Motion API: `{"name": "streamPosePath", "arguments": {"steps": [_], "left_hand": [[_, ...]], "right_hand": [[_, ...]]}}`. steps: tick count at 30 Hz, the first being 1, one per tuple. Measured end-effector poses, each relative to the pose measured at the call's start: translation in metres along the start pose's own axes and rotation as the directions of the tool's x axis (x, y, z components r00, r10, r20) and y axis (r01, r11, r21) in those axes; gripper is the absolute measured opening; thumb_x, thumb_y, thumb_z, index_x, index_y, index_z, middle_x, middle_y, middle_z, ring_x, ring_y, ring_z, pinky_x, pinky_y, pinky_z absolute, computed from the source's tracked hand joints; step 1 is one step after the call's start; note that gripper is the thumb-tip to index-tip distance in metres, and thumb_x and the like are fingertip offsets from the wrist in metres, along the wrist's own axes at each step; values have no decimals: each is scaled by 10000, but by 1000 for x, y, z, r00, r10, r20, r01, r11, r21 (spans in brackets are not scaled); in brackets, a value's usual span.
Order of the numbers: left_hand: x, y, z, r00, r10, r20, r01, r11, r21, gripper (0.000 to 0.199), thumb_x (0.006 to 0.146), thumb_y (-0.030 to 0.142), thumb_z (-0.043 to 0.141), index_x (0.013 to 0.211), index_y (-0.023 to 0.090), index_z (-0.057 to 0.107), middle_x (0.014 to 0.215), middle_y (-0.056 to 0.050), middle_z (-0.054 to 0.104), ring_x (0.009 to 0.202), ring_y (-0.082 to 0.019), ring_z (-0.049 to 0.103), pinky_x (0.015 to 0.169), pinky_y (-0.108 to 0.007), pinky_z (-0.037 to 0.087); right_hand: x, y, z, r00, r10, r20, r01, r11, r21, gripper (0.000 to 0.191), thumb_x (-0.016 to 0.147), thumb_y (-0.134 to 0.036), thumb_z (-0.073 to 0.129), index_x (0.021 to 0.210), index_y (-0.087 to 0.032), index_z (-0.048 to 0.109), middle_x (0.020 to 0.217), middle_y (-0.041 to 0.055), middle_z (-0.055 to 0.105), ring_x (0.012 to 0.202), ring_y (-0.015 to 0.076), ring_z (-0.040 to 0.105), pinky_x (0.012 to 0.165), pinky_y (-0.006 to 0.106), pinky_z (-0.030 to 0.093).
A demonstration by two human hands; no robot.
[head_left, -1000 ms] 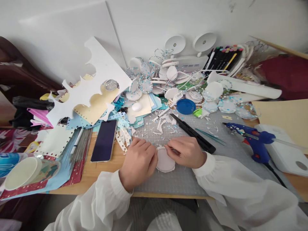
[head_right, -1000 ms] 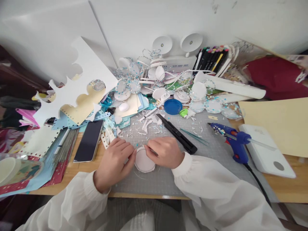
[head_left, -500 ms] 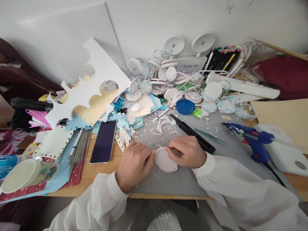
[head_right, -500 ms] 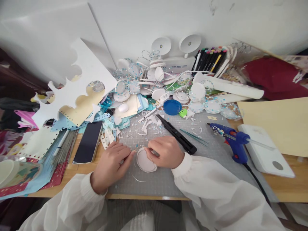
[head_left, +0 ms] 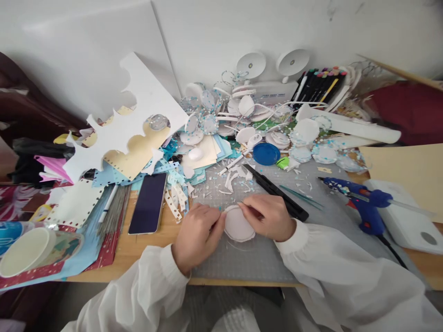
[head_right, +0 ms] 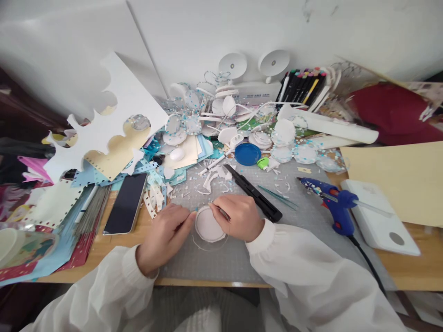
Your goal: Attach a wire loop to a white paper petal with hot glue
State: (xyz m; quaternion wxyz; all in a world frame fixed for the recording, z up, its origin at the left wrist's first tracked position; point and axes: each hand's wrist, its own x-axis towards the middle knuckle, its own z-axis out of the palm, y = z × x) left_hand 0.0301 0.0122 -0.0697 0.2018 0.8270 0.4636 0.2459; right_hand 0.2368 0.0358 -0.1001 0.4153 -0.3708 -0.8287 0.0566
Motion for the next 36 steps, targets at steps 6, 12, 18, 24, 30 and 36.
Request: {"name": "streamPosePath", "arguments": {"steps": [6, 12, 18, 24, 30, 36], "left_hand": [[12, -30, -11, 992, 36, 117, 50, 756, -653, 408, 908, 514, 543, 1188, 221, 502, 1157, -84, 537, 1108, -232, 530, 978, -384, 429], [9, -34, 10, 973, 87, 214, 114, 624, -773, 1000, 562, 347, 907, 1382, 294, 337, 1452, -135, 419, 1371, -325, 408, 1153, -489, 323], [7, -33, 12, 986, 54, 157, 97, 579, -810, 873, 594, 241, 893, 1322, 309, 416, 1381, -110, 503, 1324, -282, 484, 1138, -484, 364], [4, -37, 13, 982, 145, 121, 26, 531, -847, 966, 555, 256, 912, 1384, 311, 420, 1424, -128, 485, 1335, -296, 473, 1125, -476, 381], [4, -36, 12, 984, 168, 64, -50, 598, -800, 892, 563, 285, 908, 1353, 285, 493, 1350, -121, 561, 1263, -295, 531, 1092, -467, 407], [7, -36, 9, 1000, 5, 31, 19, 672, -740, 825, 595, 285, 894, 1313, 259, 489, 1334, -128, 557, 1257, -289, 533, 1069, -439, 425]], "right_hand": [[6, -6, -5, 928, 363, -79, -326, 898, 296, 266, 911, -223, 557, 649, -198, 516, 541, -51, 425, 480, 87, 384, 475, 228, 322], [7, -12, 4, 816, 575, 61, -512, 670, 538, 350, 938, -351, 545, 626, -200, 500, 513, -56, 420, 436, 81, 376, 426, 229, 309], [7, -16, 8, 844, 523, 121, -501, 686, 528, 339, 937, -368, 546, 646, -194, 532, 530, -42, 439, 453, 88, 384, 414, 232, 310], [5, -17, 9, 906, 392, 161, -421, 789, 447, 283, 936, -332, 536, 693, -190, 575, 565, -23, 518, 507, 105, 461, 465, 229, 373], [1, -16, 10, 904, 392, 169, -423, 772, 475, 222, 933, -332, 551, 762, -201, 600, 591, -27, 519, 502, 106, 460, 456, 228, 375], [2, -10, 8, 846, 533, -4, -379, 607, 698, 219, 987, -347, 435, 963, -209, 603, 626, -24, 534, 522, 122, 505, 495, 253, 430]]}}
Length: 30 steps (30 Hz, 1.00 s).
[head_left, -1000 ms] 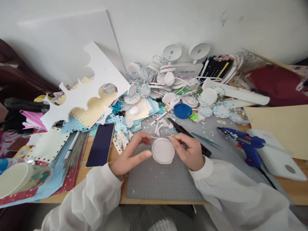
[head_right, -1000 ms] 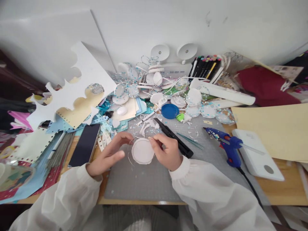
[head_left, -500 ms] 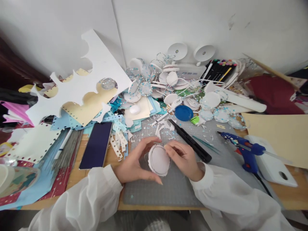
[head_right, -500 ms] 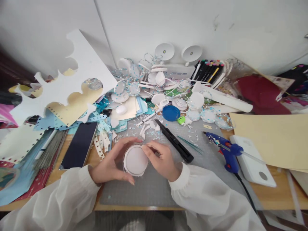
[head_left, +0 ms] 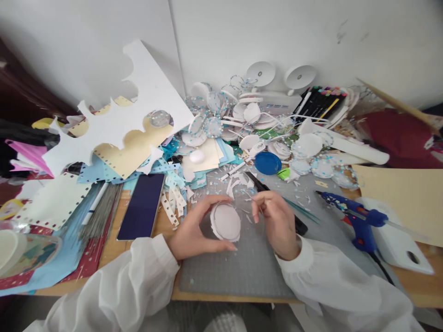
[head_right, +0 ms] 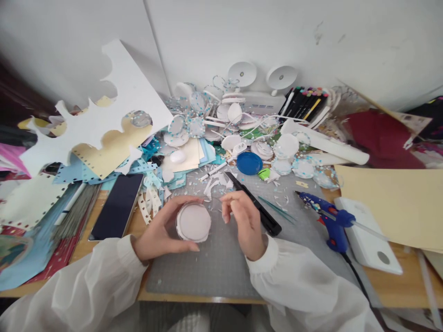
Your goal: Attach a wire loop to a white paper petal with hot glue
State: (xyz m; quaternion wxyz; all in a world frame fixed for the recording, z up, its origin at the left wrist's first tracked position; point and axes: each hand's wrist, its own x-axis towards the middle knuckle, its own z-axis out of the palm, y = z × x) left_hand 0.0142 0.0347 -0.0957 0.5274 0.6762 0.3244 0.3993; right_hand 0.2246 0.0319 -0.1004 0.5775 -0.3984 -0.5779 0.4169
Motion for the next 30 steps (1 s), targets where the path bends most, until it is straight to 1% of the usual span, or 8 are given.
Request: {"name": "streamPosePath", "arguments": {"steps": [3, 5, 8, 14, 21, 24, 27, 30], "left_hand": [[2, 0, 0, 998, -40, -38, 40, 999, -3, 806, 583, 295, 898, 1280, 243, 495, 1311, -136, 571, 1233, -296, 550, 1043, -443, 441], [2, 0, 0, 999, -37, -29, 36, 999, -34, 808, 574, 292, 902, 1271, 244, 497, 1301, -132, 579, 1221, -291, 558, 1037, -440, 445], [2, 0, -1, 1000, -3, 11, 4, 995, -98, 807, 569, 303, 905, 1268, 246, 505, 1302, -130, 582, 1221, -285, 561, 1049, -443, 438], [1, -2, 0, 996, 61, 61, -48, 980, -191, 759, 614, 349, 879, 1278, 264, 523, 1305, -120, 590, 1243, -275, 550, 1075, -445, 416], [0, -4, 3, 996, 56, 74, -39, 978, -206, 718, 676, 389, 836, 1309, 277, 515, 1313, -113, 572, 1247, -277, 540, 1060, -436, 423], [-1, -4, 3, 995, 50, 81, -34, 981, -193, 709, 697, 402, 819, 1315, 256, 503, 1307, -128, 565, 1234, -287, 544, 1050, -448, 431], [-2, -3, 4, 994, 32, 107, -12, 983, -183, 732, 682, 354, 834, 1318, 251, 488, 1281, -126, 574, 1209, -281, 557, 1055, -457, 431], [-3, -3, 5, 995, 48, 91, -31, 984, -174, 718, 676, 291, 835, 1304, 257, 488, 1277, -114, 568, 1212, -268, 554, 1066, -445, 428]], "right_hand": [[0, -1, 0, 1000, 2, 1, -2, 1000, -25, 121, 935, -322, 557, 990, -223, 600, 653, -30, 545, 526, 112, 501, 489, 240, 428], [-2, -3, 1, 999, -7, 32, 11, 995, -100, 140, 900, -265, 616, 1036, -235, 606, 701, -24, 564, 547, 109, 511, 493, 233, 432], [-2, -5, 1, 997, -31, 69, 42, 985, -165, 168, 911, -219, 594, 1075, -235, 631, 771, 6, 584, 603, 122, 546, 516, 243, 456], [3, -10, 1, 979, -114, 168, 150, 965, -216, 162, 903, -170, 587, 1022, -231, 679, 941, 69, 589, 785, 163, 595, 616, 278, 520], [-1, -7, 2, 973, -123, 197, 172, 951, -255, 185, 906, -170, 588, 1045, -256, 675, 944, 66, 574, 802, 175, 595, 599, 289, 525], [-2, -8, 1, 965, -171, 200, 225, 930, -291, 219, 900, -146, 586, 1064, -263, 672, 918, 58, 585, 791, 175, 589, 619, 302, 526], [-1, -9, 1, 952, -223, 208, 282, 902, -326, 246, 897, -120, 580, 1072, -270, 668, 881, 44, 592, 744, 165, 580, 615, 306, 518], [-2, -9, 3, 947, -241, 211, 304, 886, -351, 257, 894, -110, 582, 1076, -277, 654, 887, 40, 612, 722, 162, 582, 611, 309, 512]]}}
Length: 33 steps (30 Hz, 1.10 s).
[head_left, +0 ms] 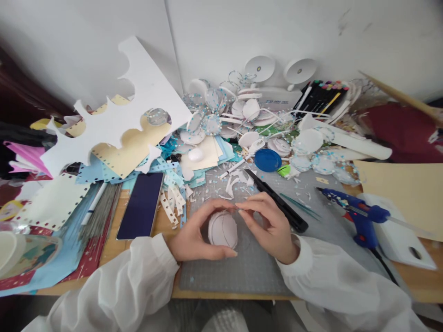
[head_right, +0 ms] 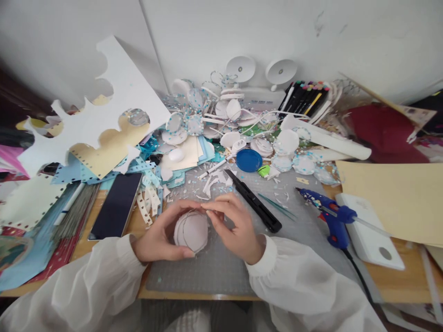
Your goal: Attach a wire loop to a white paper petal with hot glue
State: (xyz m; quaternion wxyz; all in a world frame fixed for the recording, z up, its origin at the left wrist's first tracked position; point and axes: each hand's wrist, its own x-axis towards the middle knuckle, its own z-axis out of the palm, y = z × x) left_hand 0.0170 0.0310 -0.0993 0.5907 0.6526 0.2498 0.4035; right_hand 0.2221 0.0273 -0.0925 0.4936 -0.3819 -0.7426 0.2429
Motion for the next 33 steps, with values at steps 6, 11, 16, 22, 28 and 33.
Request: {"name": "streamPosePath", "arguments": {"steps": [6, 11, 16, 22, 28, 33], "left_hand": [[0, 0, 0, 993, 99, -60, -86, 976, 201, 759, 671, 240, 831, 1329, 262, 452, 1337, -119, 529, 1281, -278, 505, 1104, -459, 389], [4, 3, 2, 969, 249, 12, -225, 852, 472, 739, 693, 226, 808, 1326, 263, 429, 1336, -130, 536, 1269, -268, 513, 1078, -463, 410], [4, 2, 4, 940, 323, 109, -331, 787, 520, 716, 742, 194, 755, 1364, 260, 406, 1349, -143, 539, 1299, -275, 493, 1076, -482, 416], [2, -5, 2, 980, 194, -47, -177, 953, 245, 786, 669, 209, 828, 1358, 268, 456, 1377, -131, 515, 1302, -293, 500, 1116, -455, 389], [4, -3, 2, 992, 108, -66, -103, 992, 80, 806, 633, 178, 857, 1349, 268, 497, 1326, -106, 578, 1249, -267, 552, 1071, -390, 439], [5, -3, 2, 993, 74, -90, -74, 997, -2, 804, 604, 151, 871, 1321, 271, 527, 1310, -94, 605, 1218, -257, 577, 1055, -383, 454]], "right_hand": [[-2, -6, 0, 998, -27, -49, 25, 999, -32, 216, 875, -134, 595, 1053, -254, 614, 961, 67, 651, 918, 225, 607, 815, 409, 503], [2, -9, -1, 999, -26, 39, 22, 996, 89, 123, 910, -306, 560, 974, -228, 632, 897, 78, 678, 985, 265, 604, 888, 458, 480], [0, -11, 1, 1000, 7, -13, -6, 999, 52, 56, 854, -179, 610, 888, -222, 621, 813, 54, 662, 939, 240, 589, 857, 420, 483], [2, -16, -1, 980, -184, 77, 182, 983, 29, 209, 798, -89, 567, 978, -188, 605, 894, 70, 675, 963, 240, 599, 900, 451, 478], [1, -11, -5, 939, -279, 200, 275, 960, 52, 236, 850, -102, 519, 1072, -142, 589, 1036, 116, 674, 1139, 261, 550, 978, 459, 466], [0, -6, -5, 917, -307, 257, 306, 951, 46, 235, 911, -125, 489, 1124, -131, 588, 1121, 127, 670, 1213, 270, 512, 1015, 477, 460]]}}
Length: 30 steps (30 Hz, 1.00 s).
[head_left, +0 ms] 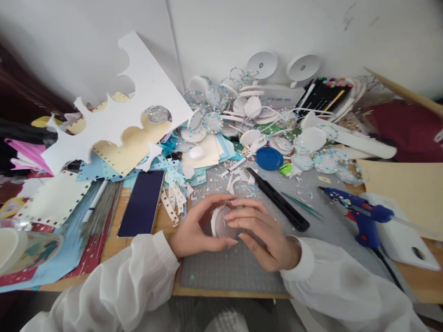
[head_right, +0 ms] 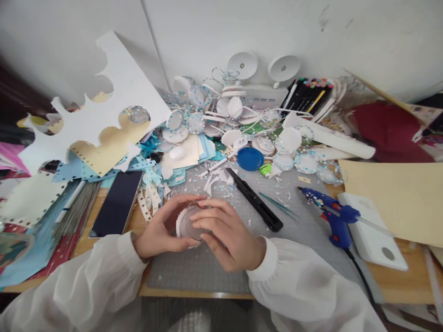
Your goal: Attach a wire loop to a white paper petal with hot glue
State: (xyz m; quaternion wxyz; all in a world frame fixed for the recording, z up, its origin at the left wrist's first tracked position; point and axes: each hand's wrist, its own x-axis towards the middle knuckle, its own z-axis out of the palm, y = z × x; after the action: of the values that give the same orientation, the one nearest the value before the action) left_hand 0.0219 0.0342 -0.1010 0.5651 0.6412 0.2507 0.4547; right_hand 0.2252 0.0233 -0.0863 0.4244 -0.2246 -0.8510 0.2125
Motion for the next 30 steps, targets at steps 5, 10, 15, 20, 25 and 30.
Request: {"name": "streamPosePath", "arguments": {"steps": [5, 10, 15, 20, 25, 30], "left_hand": [[-1, 0, -1, 999, -50, -11, 50, 998, -33, 810, 566, 139, 891, 1290, 281, 557, 1292, -75, 623, 1208, -250, 587, 1050, -374, 457], [0, 3, -3, 995, -97, -15, 96, 994, -55, 763, 557, 157, 900, 1251, 254, 598, 1260, -89, 647, 1192, -265, 596, 1037, -397, 463], [1, 2, -5, 995, -97, -24, 94, 991, -97, 748, 534, 177, 915, 1221, 263, 634, 1257, -84, 663, 1191, -264, 605, 1034, -388, 467], [3, 3, -5, 993, -113, -29, 109, 986, -126, 716, 541, 232, 917, 1206, 261, 654, 1280, -96, 662, 1216, -285, 597, 1052, -412, 456], [3, 4, -5, 989, -140, -35, 135, 984, -118, 740, 528, 239, 922, 1216, 260, 652, 1263, -96, 673, 1200, -288, 608, 1042, -409, 464], [3, 6, -5, 986, -165, -31, 159, 977, -139, 734, 533, 244, 919, 1218, 256, 655, 1242, -97, 682, 1181, -294, 616, 1024, -417, 476]], "right_hand": [[-1, 2, 0, 999, -42, 24, 43, 998, -37, 268, 956, -135, 432, 1177, -133, 583, 1146, 129, 677, 1249, 270, 502, 1000, 481, 487], [-3, 5, 1, 999, -49, 5, 50, 996, -74, 281, 957, -123, 428, 1177, -143, 600, 1134, 124, 697, 1250, 266, 521, 984, 476, 510], [-1, 5, 1, 998, -64, -21, 62, 993, -97, 321, 960, -124, 394, 1194, -164, 610, 1111, 110, 719, 1246, 261, 548, 962, 474, 539], [-1, 4, 1, 996, -80, -39, 75, 990, -118, 344, 964, -115, 379, 1208, -167, 617, 1094, 106, 733, 1239, 254, 562, 955, 468, 549], [-1, 5, 1, 994, -99, -43, 94, 990, -110, 340, 981, -120, 367, 1209, -150, 618, 1086, 114, 733, 1260, 244, 545, 977, 454, 542], [1, 5, 0, 992, -124, -30, 121, 990, -71, 317, 988, -119, 366, 1158, -116, 633, 1071, 138, 736, 1288, 233, 526, 1003, 443, 535]]}}
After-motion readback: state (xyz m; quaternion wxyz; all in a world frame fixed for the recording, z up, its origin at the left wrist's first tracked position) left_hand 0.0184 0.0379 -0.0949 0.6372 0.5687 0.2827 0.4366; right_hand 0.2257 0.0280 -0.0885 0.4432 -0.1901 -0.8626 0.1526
